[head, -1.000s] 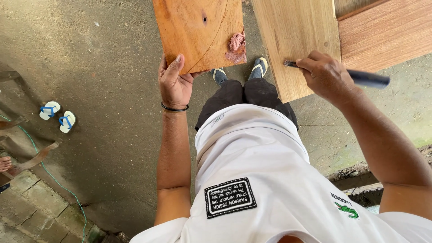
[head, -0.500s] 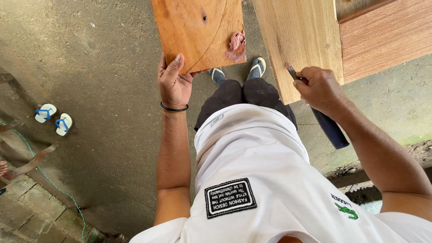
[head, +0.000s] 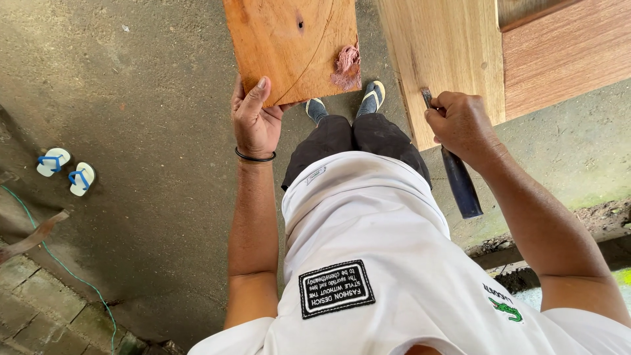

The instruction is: The person uses a chisel to carve and shape a small piece of wood, then fits it into a recessed area of a larger wooden structure. They repeatedly adjust the wood piece and use the chisel to refine the edges for a proper fit.

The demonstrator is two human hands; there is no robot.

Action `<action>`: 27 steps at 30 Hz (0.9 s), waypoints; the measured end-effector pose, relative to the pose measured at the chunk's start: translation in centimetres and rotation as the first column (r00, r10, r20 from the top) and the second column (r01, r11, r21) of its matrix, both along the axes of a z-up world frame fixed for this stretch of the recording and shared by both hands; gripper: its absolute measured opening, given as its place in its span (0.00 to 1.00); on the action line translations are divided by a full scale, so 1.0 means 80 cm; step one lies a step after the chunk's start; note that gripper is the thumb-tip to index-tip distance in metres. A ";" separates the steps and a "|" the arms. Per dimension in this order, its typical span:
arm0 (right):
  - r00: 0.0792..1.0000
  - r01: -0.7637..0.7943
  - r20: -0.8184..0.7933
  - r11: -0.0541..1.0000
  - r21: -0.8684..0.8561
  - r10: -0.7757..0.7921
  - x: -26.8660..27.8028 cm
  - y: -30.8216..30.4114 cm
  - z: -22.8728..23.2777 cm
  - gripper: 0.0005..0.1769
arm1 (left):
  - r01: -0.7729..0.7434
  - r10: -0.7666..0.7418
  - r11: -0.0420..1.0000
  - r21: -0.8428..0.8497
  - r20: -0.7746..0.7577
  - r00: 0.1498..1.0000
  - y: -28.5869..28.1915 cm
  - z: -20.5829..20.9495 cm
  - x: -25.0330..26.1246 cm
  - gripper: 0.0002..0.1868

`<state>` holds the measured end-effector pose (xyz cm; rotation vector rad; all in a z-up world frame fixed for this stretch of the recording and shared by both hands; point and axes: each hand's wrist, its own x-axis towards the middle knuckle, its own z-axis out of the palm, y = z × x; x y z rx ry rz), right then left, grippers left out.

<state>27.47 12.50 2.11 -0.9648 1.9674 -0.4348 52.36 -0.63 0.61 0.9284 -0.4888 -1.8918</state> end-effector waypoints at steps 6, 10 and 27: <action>1.000 -0.020 -0.015 0.995 0.101 0.022 -0.002 0.000 0.001 0.11 | -0.011 0.011 1.000 0.015 0.014 1.000 0.002 -0.012 0.009 0.13; 0.995 -0.092 -0.027 0.984 0.153 0.098 -0.008 -0.011 0.015 0.09 | -0.001 0.001 1.000 0.009 0.008 1.000 0.001 -0.008 0.012 0.13; 0.979 -0.163 -0.068 0.935 0.315 0.193 -0.015 -0.029 0.018 0.08 | -0.039 0.039 0.999 0.018 -0.011 0.999 0.009 -0.004 0.011 0.14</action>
